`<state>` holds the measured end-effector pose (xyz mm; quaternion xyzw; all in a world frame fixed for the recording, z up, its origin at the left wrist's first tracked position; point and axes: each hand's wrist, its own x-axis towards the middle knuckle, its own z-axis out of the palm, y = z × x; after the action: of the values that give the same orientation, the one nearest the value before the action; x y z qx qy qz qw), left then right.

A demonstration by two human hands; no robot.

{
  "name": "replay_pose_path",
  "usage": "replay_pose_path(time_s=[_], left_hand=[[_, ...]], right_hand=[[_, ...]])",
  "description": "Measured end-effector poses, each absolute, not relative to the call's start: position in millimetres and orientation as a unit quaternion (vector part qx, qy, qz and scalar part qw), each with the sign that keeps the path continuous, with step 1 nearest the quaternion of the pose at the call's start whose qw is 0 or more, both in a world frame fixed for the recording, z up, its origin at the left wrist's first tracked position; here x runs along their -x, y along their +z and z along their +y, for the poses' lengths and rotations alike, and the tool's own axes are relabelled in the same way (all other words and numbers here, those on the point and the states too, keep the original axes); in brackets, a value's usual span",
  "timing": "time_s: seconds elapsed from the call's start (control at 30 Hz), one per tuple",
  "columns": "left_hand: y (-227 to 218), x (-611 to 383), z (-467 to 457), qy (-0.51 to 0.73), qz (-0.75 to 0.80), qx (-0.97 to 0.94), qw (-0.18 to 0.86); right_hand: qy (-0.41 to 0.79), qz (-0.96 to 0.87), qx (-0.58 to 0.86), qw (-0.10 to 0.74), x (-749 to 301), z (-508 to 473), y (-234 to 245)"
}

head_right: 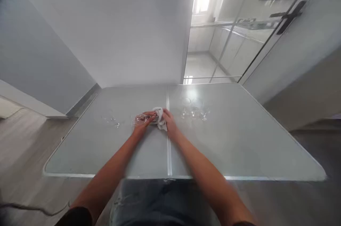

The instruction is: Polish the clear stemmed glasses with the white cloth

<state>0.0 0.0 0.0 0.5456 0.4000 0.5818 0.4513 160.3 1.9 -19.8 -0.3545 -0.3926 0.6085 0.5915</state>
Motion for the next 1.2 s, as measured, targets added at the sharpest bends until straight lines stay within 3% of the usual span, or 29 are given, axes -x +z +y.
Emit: replay_pose_path(time_s=[0.3, 0.47, 0.67, 0.83, 1.03, 1.2], left_hand=[[-5.3, 1.3, 0.5, 0.551, 0.398, -0.535, 0.502], [-6.7, 0.2, 3.2, 0.587, 0.395, -0.497, 0.503], [-7.2, -2.5, 3.6, 0.551, 0.403, -0.502, 0.531], [-6.1, -2.0, 4.4, 0.572, 0.405, -0.493, 0.516], [-8.4, -1.6, 4.1, 0.549, 0.398, -0.499, 0.540], [-8.6, -1.4, 4.3, 0.558, 0.399, -0.498, 0.531]], right_hand=[[0.610, -0.377, 0.338, 0.609, -164.3, -2.0, -13.9], [0.624, -0.414, 0.360, 0.557, -165.8, -3.5, -17.7], [0.587, -0.395, 0.361, 0.607, -165.9, -1.7, -16.9], [0.609, -0.432, 0.365, 0.556, -168.0, -3.4, -19.8], [0.564, -0.410, 0.371, 0.613, -167.5, -3.3, -18.3], [0.604, -0.439, 0.366, 0.556, -167.5, -6.1, -13.4]])
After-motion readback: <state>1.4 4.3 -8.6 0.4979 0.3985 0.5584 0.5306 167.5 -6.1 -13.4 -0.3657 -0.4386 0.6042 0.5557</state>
